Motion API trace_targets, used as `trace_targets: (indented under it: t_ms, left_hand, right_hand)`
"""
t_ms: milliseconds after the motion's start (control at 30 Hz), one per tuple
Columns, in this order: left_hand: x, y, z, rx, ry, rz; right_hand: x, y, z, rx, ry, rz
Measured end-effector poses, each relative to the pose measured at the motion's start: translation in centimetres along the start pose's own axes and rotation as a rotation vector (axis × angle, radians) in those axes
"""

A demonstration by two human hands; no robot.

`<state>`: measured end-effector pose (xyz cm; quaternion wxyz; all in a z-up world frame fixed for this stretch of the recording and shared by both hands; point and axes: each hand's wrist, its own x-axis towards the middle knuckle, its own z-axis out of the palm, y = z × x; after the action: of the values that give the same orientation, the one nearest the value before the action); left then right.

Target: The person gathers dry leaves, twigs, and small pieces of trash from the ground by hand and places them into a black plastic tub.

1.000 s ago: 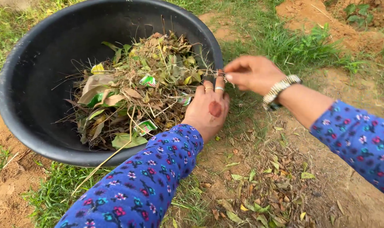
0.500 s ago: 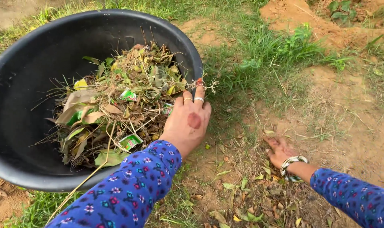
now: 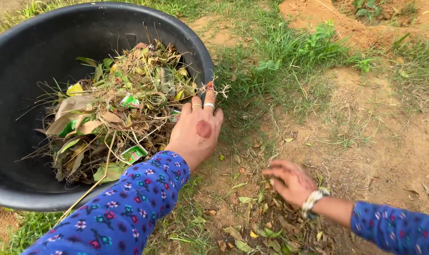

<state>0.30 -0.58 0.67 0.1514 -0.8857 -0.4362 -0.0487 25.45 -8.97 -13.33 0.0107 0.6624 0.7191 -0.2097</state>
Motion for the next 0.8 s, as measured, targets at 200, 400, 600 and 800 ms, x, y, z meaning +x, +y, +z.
trace_targets:
  t_ms: [200, 400, 600, 800]
  left_hand:
    - [0.1, 0.0, -0.1, 0.028, 0.003, 0.009]
    - [0.5, -0.3, -0.3, 0.041, 0.043, 0.022]
    - [0.2, -0.1, 0.1, -0.002, 0.055, 0.012]
    - [0.3, -0.3, 0.0, -0.038, 0.057, 0.018]
  right_hand:
    - [9.8, 1.2, -1.8, -0.047, 0.104, -0.019]
    - [10.7, -3.0, -3.2, -0.189, -0.055, 0.086]
    - [3.6, -5.5, -0.1, -0.358, -0.188, 0.026]
    - [0.1, -5.9, -0.1, -0.304, -0.33, -0.172]
